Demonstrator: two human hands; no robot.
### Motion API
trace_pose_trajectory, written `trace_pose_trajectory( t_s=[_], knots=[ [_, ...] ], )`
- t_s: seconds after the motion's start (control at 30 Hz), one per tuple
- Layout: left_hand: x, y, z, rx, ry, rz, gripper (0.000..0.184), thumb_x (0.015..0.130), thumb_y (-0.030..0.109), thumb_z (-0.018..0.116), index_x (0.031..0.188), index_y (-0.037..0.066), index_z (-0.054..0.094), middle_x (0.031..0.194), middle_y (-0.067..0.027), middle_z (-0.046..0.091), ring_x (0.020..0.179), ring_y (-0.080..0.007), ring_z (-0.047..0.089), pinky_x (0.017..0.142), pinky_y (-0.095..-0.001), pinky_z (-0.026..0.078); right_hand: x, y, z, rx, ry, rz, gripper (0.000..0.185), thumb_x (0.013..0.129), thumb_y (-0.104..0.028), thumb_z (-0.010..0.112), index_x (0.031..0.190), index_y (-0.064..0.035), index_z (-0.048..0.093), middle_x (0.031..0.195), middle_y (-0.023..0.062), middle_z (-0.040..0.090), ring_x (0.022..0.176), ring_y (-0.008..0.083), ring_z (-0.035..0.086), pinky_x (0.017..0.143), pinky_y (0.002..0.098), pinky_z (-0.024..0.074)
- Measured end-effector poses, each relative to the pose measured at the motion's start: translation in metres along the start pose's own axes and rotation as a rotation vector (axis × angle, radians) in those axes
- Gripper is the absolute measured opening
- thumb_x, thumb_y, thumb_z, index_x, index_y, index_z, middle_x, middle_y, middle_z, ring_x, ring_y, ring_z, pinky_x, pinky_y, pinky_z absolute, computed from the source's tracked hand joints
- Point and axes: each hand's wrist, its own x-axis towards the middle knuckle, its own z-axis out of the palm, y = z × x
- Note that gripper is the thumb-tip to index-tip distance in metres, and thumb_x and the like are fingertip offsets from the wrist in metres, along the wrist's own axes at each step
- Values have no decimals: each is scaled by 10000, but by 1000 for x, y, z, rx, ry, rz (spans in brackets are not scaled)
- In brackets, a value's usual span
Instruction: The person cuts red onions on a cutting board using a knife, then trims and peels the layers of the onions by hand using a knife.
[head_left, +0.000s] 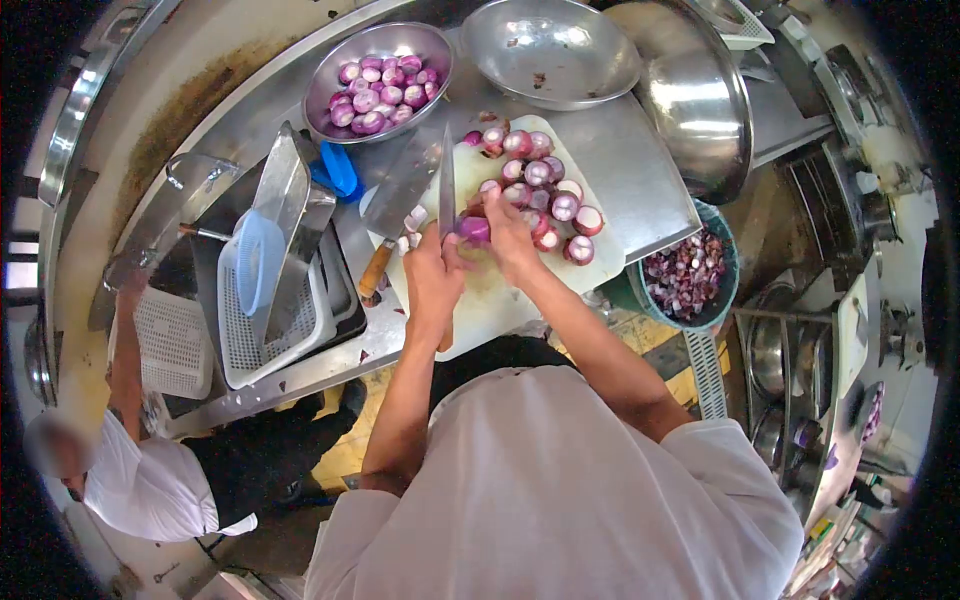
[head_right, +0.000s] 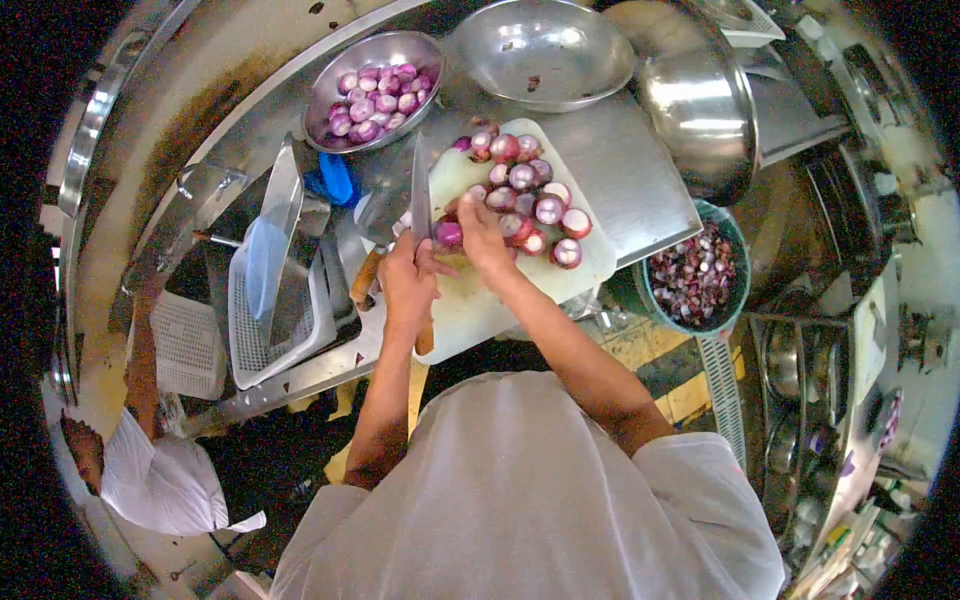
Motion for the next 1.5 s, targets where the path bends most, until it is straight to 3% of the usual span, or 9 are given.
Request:
trace_pose_trajectory(
  t_s=[0.07,0.17,0.4,0.47,0.7,0.77,0.83,1.03,1.5],
  knots=[
    [-2,-7,-1,62,40,66,109,979,14,492,1039,-30,571,738,-138,659,608,-230,711,501,-357,534,1,9,-6,28,-84,-15,416,1008,-428,531,1048,-18,587,1011,78,599,979,192,558,859,342,463],
    [-1,-10,-6,406,182,251,104,967,1,502,1031,-44,571,722,-148,658,613,-259,716,520,-372,541,-11,-6,-9,-376,-242,-82,536,774,-370,835,1121,-25,617,1083,48,602,999,177,569,865,292,465],
    [9,-17,-22,-152,112,-87,116,996,57,510,1052,-22,575,813,-90,649,620,-174,707,366,-254,458,-20,-24,-22,54,-423,229,371,871,-186,749,1179,-29,614,1219,87,590,1054,172,609,887,301,522],
    [8,-19,-23,-185,119,-114,99,986,39,512,1020,-26,578,782,-85,649,613,-158,702,359,-247,440,-23,-19,-24,314,-514,210,443,928,-101,658,1327,10,501,1263,103,584,1172,238,591,1025,386,503],
    [5,-11,-27,-142,119,-109,95,993,52,506,995,-26,560,797,-77,628,624,-164,708,367,-244,450,-21,-16,-29,268,-382,235,455,916,-83,681,1320,29,506,1244,137,599,1178,255,598,1044,392,501],
    [10,-23,-37,-124,138,-102,98,996,60,504,993,-22,559,806,-82,633,627,-163,709,368,-242,450,-24,-25,-34,403,-524,257,436,915,-88,687,1300,35,522,1239,133,607,1188,257,599,1027,377,511],
    [14,-31,-44,-70,78,-169,217,1011,97,501,1175,-14,590,925,-112,668,647,-195,725,364,-247,461,-23,-24,-37,369,-507,248,437,910,-84,693,1296,37,528,1244,132,609,1177,256,606,1011,369,519],
    [-8,-7,-36,-181,-217,-96,323,1021,137,492,1314,18,554,1039,-115,674,680,-182,729,360,-228,437,-22,-14,-34,248,-352,218,448,890,-65,711,1291,40,540,1240,128,622,1132,241,627,978,353,533],
    [-7,-16,-21,-20,-36,-87,169,1006,54,495,1119,-17,599,818,-81,658,648,-175,724,410,-257,446,-30,-24,-35,323,-465,257,418,927,-63,658,1308,51,528,1280,122,616,1164,213,605,986,375,531]
  ],
)
